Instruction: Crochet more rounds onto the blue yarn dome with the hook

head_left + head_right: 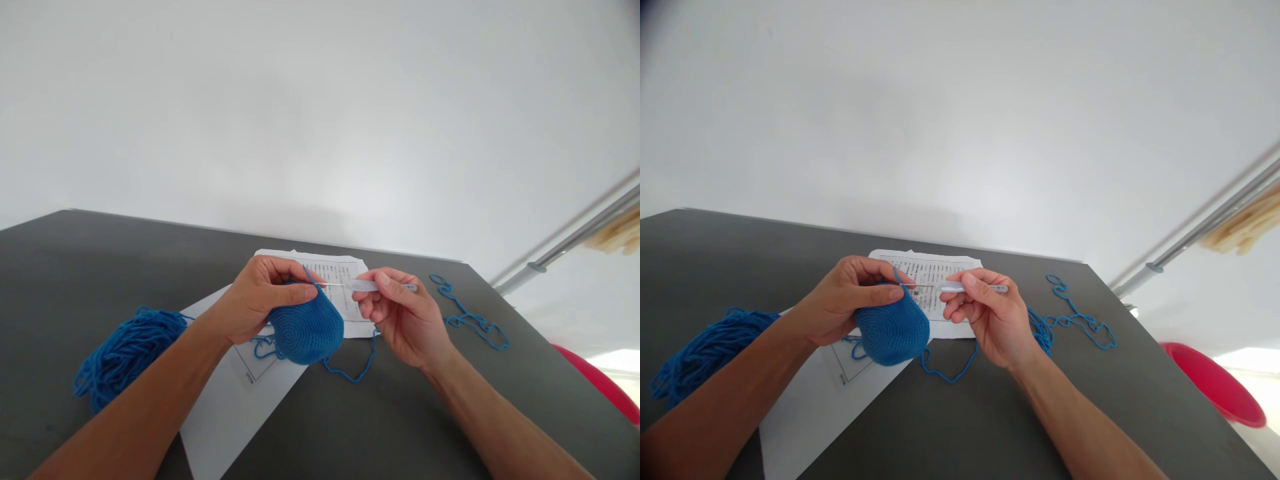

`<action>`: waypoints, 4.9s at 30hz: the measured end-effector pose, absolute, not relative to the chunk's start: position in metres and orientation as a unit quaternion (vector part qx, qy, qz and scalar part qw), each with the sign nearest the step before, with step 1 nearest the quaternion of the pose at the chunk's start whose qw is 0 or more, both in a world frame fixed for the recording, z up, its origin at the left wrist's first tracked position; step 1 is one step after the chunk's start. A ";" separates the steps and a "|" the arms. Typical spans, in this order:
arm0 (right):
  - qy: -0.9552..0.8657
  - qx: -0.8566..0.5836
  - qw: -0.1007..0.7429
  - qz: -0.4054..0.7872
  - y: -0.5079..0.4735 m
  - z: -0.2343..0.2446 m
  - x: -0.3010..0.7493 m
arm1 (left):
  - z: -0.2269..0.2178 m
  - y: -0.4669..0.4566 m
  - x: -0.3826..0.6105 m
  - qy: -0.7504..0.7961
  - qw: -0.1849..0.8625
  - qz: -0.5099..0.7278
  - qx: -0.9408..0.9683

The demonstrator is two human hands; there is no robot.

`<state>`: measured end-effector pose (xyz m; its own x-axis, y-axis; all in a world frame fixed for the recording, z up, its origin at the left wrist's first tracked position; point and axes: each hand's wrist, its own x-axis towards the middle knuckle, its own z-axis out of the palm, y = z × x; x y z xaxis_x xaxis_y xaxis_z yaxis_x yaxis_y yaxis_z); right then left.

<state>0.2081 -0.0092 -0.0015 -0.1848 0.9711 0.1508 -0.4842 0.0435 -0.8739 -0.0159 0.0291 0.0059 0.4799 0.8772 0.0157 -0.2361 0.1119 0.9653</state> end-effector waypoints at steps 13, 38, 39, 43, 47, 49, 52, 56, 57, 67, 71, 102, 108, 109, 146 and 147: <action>-0.457 -0.311 0.632 0.543 -0.015 -0.015 0.188 | 0.002 0.019 0.007 0.303 0.680 0.456 0.487; -0.563 -0.334 0.593 0.469 -0.013 -0.013 0.211 | 0.007 0.017 0.003 0.336 0.665 0.465 0.479; -0.575 -0.330 0.590 0.460 -0.013 -0.012 0.213 | 0.006 0.017 0.002 0.337 0.664 0.465 0.479; -0.627 -0.316 0.574 0.422 -0.013 -0.009 0.219 | 0.004 0.017 0.001 0.338 0.657 0.465 0.488; -0.668 -0.321 0.559 0.372 -0.012 -0.006 0.225 | 0.003 0.019 0.000 0.339 0.653 0.466 0.491; -0.683 -0.315 0.556 0.353 -0.011 -0.004 0.228 | 0.002 0.020 0.000 0.339 0.653 0.468 0.490; -0.698 -0.309 0.552 0.336 -0.011 -0.001 0.229 | 0.002 0.020 0.000 0.341 0.649 0.473 0.490; -0.714 -0.311 0.543 0.314 -0.013 0.003 0.229 | 0.002 0.020 -0.001 0.348 0.644 0.472 0.491; -0.717 -0.311 0.543 0.308 -0.013 0.004 0.228 | 0.002 0.020 -0.001 0.350 0.642 0.472 0.492; -0.730 -0.307 0.563 0.233 -0.014 0.002 0.221 | 0.000 0.020 0.002 0.389 0.541 0.502 0.552; -0.733 -0.306 0.571 0.209 -0.015 0.000 0.218 | 0.001 0.018 0.003 0.405 0.502 0.508 0.572; -0.561 -0.355 0.622 0.415 -0.018 -0.012 0.189 | -0.007 0.017 0.009 0.314 0.586 0.555 0.500; -0.470 -0.340 0.602 0.548 -0.009 -0.019 0.193 | -0.011 0.018 0.010 0.321 0.580 0.565 0.492; -0.460 -0.339 0.602 0.558 -0.008 -0.020 0.193 | -0.012 0.018 0.010 0.326 0.572 0.565 0.497; -0.793 -0.309 0.495 -0.177 -0.028 -0.029 0.174 | 0.006 0.012 0.011 0.272 0.657 0.594 0.377; -0.795 -0.303 0.493 -0.184 -0.029 -0.029 0.174 | 0.008 0.012 0.009 0.265 0.674 0.583 0.369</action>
<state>0.1744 -0.0286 -0.0287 -0.3306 0.2999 0.8948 0.6624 0.7491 -0.0063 0.0091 0.0118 0.0078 0.1807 0.9809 0.0724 -0.5894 0.0491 0.8064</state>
